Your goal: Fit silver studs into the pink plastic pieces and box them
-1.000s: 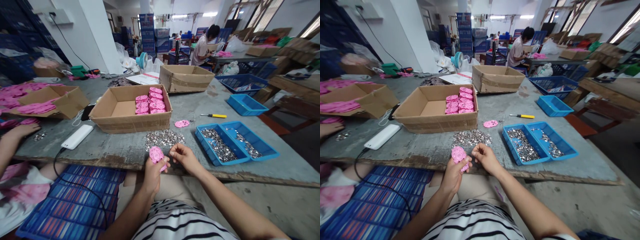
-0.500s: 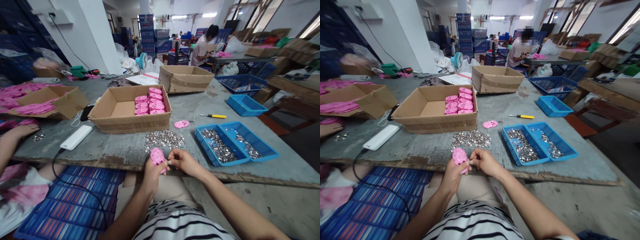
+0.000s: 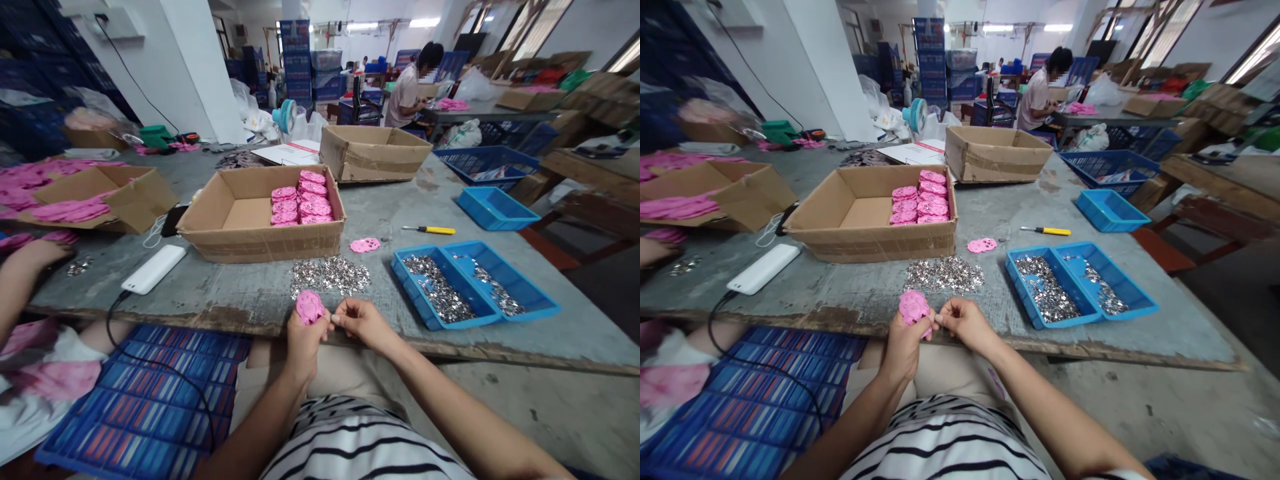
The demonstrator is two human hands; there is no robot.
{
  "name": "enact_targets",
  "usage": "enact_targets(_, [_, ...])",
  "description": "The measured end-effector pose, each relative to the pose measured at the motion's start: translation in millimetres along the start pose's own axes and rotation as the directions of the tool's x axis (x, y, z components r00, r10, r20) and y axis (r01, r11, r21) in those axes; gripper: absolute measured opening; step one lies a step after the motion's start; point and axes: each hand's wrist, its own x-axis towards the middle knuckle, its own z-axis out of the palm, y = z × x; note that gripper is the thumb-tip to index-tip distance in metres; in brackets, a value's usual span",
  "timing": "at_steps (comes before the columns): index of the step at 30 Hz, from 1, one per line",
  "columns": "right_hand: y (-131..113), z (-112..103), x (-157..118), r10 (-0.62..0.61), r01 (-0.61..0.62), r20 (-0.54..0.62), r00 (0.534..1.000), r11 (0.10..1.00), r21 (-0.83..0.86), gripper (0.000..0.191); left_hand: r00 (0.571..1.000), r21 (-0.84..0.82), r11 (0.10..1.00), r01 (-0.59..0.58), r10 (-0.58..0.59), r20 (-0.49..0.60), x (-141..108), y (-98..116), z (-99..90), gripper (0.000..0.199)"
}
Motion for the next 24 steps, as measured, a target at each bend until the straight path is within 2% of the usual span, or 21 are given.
enact_targets(4, [-4,3,-2,-0.011,0.015,-0.088,0.996,0.999,0.045,0.044,1.000,0.007,1.000,-0.020,0.020,-0.007,-2,1,1.5,0.011])
enact_targets(8, [-8,4,-3,0.043,-0.032,-0.103,0.994,0.994,0.102,0.040,0.999,0.038,0.998,-0.041,0.042,-0.030,-2,1,1.4,0.009])
enact_targets(11, [-9,4,-3,0.056,-0.036,-0.120,0.991,0.987,0.157,0.039,0.999,-0.047,0.998,-0.035,0.035,0.003,-3,3,-0.2,0.016])
enact_targets(14, [-8,3,-3,-0.015,0.049,-0.193,0.981,0.984,0.172,0.033,0.991,-0.260,0.964,0.063,-0.030,0.130,-4,9,-2.8,0.035])
enact_targets(17, [-9,3,-3,-0.172,0.197,-0.252,0.952,0.978,0.074,0.026,0.970,-0.381,0.908,0.177,-0.095,0.224,-4,14,-4.6,0.049])
enact_targets(19, [-9,5,-3,-0.240,0.250,-0.248,0.939,0.968,0.008,0.024,0.969,-0.408,0.894,0.188,-0.102,0.224,-4,16,-4.5,0.052])
enact_targets(24, [-7,8,-4,-0.244,0.246,-0.224,0.944,0.969,-0.018,0.023,0.972,-0.440,0.878,0.186,-0.100,0.212,-6,16,-3.5,0.057])
